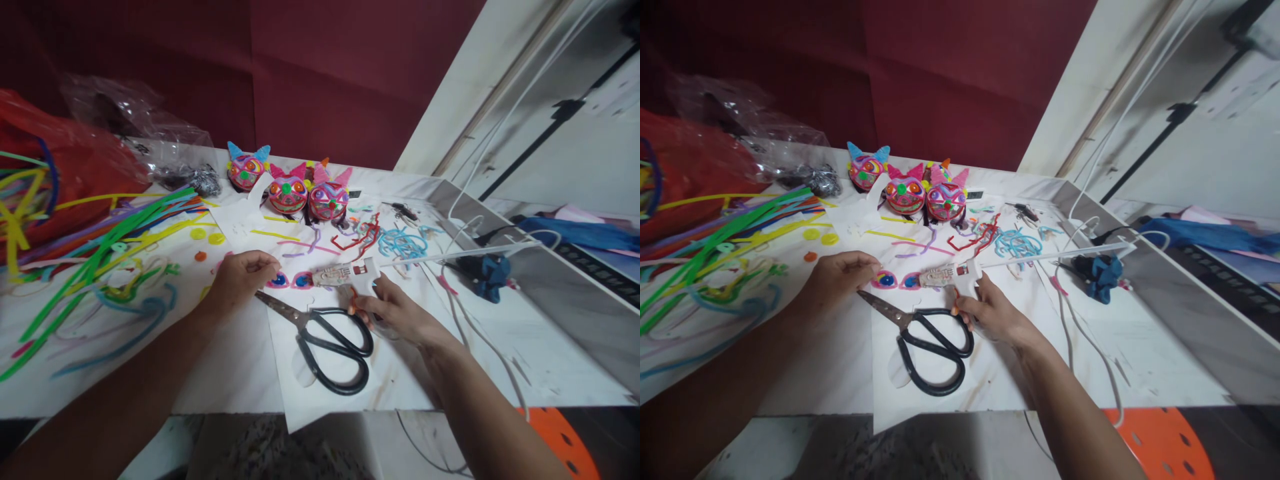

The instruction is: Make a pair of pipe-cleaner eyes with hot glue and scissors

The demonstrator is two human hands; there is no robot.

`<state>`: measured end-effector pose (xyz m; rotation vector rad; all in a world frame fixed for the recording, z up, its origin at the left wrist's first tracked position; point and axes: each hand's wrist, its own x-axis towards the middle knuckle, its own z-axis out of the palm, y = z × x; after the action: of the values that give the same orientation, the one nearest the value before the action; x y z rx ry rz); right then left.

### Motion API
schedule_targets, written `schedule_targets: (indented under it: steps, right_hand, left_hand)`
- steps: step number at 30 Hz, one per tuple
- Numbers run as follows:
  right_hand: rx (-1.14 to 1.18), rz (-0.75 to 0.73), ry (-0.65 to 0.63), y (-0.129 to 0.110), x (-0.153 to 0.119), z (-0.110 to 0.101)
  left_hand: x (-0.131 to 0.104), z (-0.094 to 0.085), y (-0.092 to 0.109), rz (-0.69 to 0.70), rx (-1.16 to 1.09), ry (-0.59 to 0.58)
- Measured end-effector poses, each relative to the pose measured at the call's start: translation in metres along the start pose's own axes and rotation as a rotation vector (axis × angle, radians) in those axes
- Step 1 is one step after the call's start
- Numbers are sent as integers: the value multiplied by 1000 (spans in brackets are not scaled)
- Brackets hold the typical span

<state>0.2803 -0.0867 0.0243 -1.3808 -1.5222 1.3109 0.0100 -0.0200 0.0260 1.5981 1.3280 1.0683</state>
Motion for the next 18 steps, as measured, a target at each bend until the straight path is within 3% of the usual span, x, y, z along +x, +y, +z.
schedule_targets:
  steps: [18]
  right_hand:
    - [-13, -9, 8, 1, 0, 1]
  left_hand:
    - [1, 1, 2, -8, -10, 4]
